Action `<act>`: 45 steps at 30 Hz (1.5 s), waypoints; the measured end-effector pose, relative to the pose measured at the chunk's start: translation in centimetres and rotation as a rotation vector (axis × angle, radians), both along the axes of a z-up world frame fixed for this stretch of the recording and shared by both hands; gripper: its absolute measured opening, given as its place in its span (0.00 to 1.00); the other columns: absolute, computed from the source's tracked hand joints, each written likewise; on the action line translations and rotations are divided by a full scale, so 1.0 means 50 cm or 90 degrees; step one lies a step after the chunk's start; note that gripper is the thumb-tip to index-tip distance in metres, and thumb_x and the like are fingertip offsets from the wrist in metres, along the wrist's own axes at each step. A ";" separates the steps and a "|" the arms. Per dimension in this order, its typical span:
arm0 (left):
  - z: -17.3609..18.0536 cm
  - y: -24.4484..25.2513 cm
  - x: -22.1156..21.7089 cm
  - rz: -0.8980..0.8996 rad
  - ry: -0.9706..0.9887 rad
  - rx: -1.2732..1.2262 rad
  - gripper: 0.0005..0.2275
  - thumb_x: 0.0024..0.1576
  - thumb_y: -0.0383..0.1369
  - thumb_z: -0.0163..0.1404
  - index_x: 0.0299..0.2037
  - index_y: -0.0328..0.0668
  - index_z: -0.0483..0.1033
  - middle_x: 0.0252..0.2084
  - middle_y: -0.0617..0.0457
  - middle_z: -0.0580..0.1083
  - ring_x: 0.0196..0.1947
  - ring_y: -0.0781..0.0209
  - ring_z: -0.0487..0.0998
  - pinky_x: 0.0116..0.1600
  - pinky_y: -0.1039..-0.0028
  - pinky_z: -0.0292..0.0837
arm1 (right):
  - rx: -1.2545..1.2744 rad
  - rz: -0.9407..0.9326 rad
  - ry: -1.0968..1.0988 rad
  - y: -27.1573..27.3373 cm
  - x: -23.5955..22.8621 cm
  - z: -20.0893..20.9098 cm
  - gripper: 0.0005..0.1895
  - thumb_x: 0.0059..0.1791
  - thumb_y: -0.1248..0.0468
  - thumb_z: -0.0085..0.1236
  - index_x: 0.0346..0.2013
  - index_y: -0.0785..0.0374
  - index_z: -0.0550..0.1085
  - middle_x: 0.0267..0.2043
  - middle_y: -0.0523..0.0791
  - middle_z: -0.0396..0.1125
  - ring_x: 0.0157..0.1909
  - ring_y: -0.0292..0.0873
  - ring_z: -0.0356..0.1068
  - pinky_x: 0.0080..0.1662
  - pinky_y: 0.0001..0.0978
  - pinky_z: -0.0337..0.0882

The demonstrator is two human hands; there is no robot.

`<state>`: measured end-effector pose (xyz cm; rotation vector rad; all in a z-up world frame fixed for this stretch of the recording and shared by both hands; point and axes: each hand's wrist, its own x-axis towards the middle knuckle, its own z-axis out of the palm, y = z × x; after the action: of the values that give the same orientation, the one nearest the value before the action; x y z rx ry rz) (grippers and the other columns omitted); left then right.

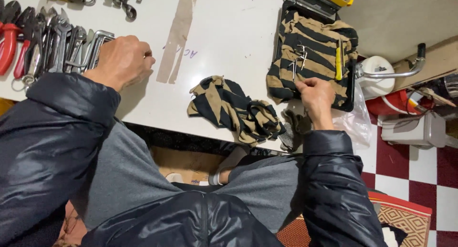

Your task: Cleaning a small mechanical component by using a hex key to press a cloth into its crevices.

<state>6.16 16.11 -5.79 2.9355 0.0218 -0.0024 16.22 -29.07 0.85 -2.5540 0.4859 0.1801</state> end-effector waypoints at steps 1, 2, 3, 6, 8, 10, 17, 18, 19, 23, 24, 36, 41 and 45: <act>0.001 -0.002 0.002 -0.006 -0.004 -0.013 0.11 0.66 0.35 0.49 0.41 0.35 0.82 0.36 0.42 0.78 0.31 0.44 0.80 0.35 0.55 0.80 | -0.006 0.015 0.016 0.008 0.003 0.002 0.14 0.50 0.55 0.64 0.47 0.56 0.80 0.49 0.40 0.75 0.48 0.37 0.73 0.52 0.30 0.72; -0.009 0.001 0.002 -0.007 -0.007 -0.014 0.11 0.66 0.35 0.49 0.41 0.35 0.82 0.36 0.42 0.78 0.31 0.44 0.80 0.35 0.55 0.80 | -0.007 0.014 0.014 -0.015 0.020 -0.033 0.14 0.50 0.55 0.64 0.47 0.56 0.80 0.49 0.40 0.75 0.48 0.37 0.73 0.52 0.30 0.72; -0.019 0.003 0.002 -0.002 -0.028 -0.014 0.10 0.63 0.35 0.50 0.41 0.41 0.83 0.36 0.43 0.79 0.37 0.44 0.81 0.40 0.56 0.79 | -0.014 0.076 -0.074 -0.038 0.036 -0.069 0.13 0.48 0.56 0.68 0.43 0.58 0.81 0.41 0.45 0.75 0.46 0.46 0.74 0.46 0.36 0.73; -0.024 0.005 0.000 0.005 -0.034 -0.015 0.09 0.60 0.37 0.51 0.41 0.47 0.85 0.37 0.45 0.80 0.43 0.44 0.83 0.46 0.57 0.79 | -0.037 0.139 -0.173 -0.072 0.072 -0.131 0.13 0.45 0.57 0.72 0.39 0.60 0.82 0.33 0.48 0.75 0.43 0.53 0.75 0.41 0.41 0.73; -0.022 0.005 0.003 0.006 -0.023 -0.017 0.10 0.60 0.37 0.51 0.41 0.47 0.85 0.38 0.45 0.80 0.44 0.44 0.83 0.46 0.57 0.79 | -0.055 0.138 -0.189 -0.068 0.077 -0.133 0.14 0.44 0.56 0.73 0.39 0.58 0.82 0.32 0.46 0.75 0.42 0.51 0.75 0.42 0.40 0.73; -0.027 0.009 0.007 0.019 0.008 -0.025 0.10 0.60 0.38 0.50 0.41 0.47 0.85 0.38 0.44 0.80 0.44 0.43 0.82 0.47 0.55 0.79 | -0.014 0.151 -0.193 -0.047 0.063 -0.116 0.12 0.44 0.59 0.71 0.39 0.59 0.82 0.32 0.50 0.74 0.43 0.56 0.75 0.43 0.45 0.73; 0.002 -0.002 0.007 0.027 0.051 -0.057 0.11 0.59 0.36 0.50 0.43 0.46 0.85 0.40 0.42 0.81 0.46 0.40 0.82 0.48 0.54 0.79 | -0.036 0.145 -0.174 -0.063 0.082 -0.162 0.12 0.43 0.57 0.71 0.39 0.54 0.82 0.32 0.46 0.75 0.43 0.53 0.75 0.45 0.43 0.73; 0.003 -0.001 0.007 0.033 0.061 -0.066 0.11 0.59 0.37 0.50 0.43 0.46 0.85 0.41 0.42 0.81 0.46 0.41 0.82 0.48 0.54 0.79 | -0.038 0.138 -0.180 -0.059 0.080 -0.160 0.11 0.44 0.58 0.70 0.39 0.55 0.82 0.32 0.47 0.75 0.43 0.54 0.75 0.45 0.44 0.72; 0.004 -0.001 0.006 0.039 0.071 -0.075 0.11 0.59 0.37 0.50 0.43 0.47 0.85 0.41 0.42 0.81 0.46 0.41 0.82 0.48 0.55 0.79 | -0.039 0.130 -0.187 -0.055 0.077 -0.159 0.11 0.45 0.59 0.69 0.39 0.57 0.81 0.32 0.48 0.75 0.44 0.55 0.75 0.46 0.45 0.72; 0.015 -0.004 0.003 0.042 0.098 -0.082 0.12 0.59 0.38 0.50 0.44 0.46 0.85 0.42 0.41 0.81 0.48 0.39 0.81 0.49 0.52 0.78 | -0.067 0.133 -0.192 -0.053 0.085 -0.177 0.09 0.45 0.57 0.68 0.39 0.53 0.82 0.33 0.45 0.75 0.44 0.52 0.75 0.45 0.42 0.73; 0.014 -0.004 0.003 0.043 0.110 -0.087 0.13 0.59 0.38 0.50 0.45 0.46 0.85 0.43 0.41 0.81 0.48 0.39 0.81 0.50 0.52 0.78 | -0.079 0.133 -0.191 -0.053 0.088 -0.179 0.09 0.45 0.56 0.68 0.38 0.52 0.82 0.34 0.44 0.75 0.44 0.52 0.75 0.46 0.42 0.73; 0.076 -0.025 0.021 0.086 0.243 -0.105 0.16 0.62 0.43 0.47 0.46 0.40 0.83 0.45 0.41 0.81 0.43 0.40 0.80 0.46 0.55 0.77 | -0.089 0.041 -0.123 -0.019 0.088 -0.149 0.08 0.48 0.56 0.63 0.33 0.56 0.82 0.36 0.46 0.77 0.42 0.51 0.74 0.47 0.45 0.70; 0.089 -0.030 0.019 0.089 0.248 -0.116 0.16 0.61 0.41 0.46 0.45 0.39 0.83 0.46 0.42 0.80 0.45 0.41 0.79 0.50 0.55 0.75 | -0.081 0.013 -0.111 -0.038 0.108 -0.175 0.09 0.47 0.61 0.55 0.24 0.56 0.80 0.31 0.43 0.76 0.36 0.48 0.74 0.39 0.43 0.72; 0.095 -0.033 0.018 0.103 0.270 -0.112 0.16 0.63 0.43 0.47 0.49 0.40 0.81 0.48 0.42 0.80 0.47 0.43 0.80 0.52 0.55 0.76 | -0.075 0.019 -0.105 -0.024 0.092 -0.156 0.08 0.44 0.64 0.55 0.28 0.54 0.81 0.34 0.42 0.77 0.40 0.47 0.75 0.42 0.43 0.73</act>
<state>7.09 14.45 -1.06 2.6934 0.3049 -0.5693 20.84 -30.25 -6.95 -2.6636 0.4054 -0.0495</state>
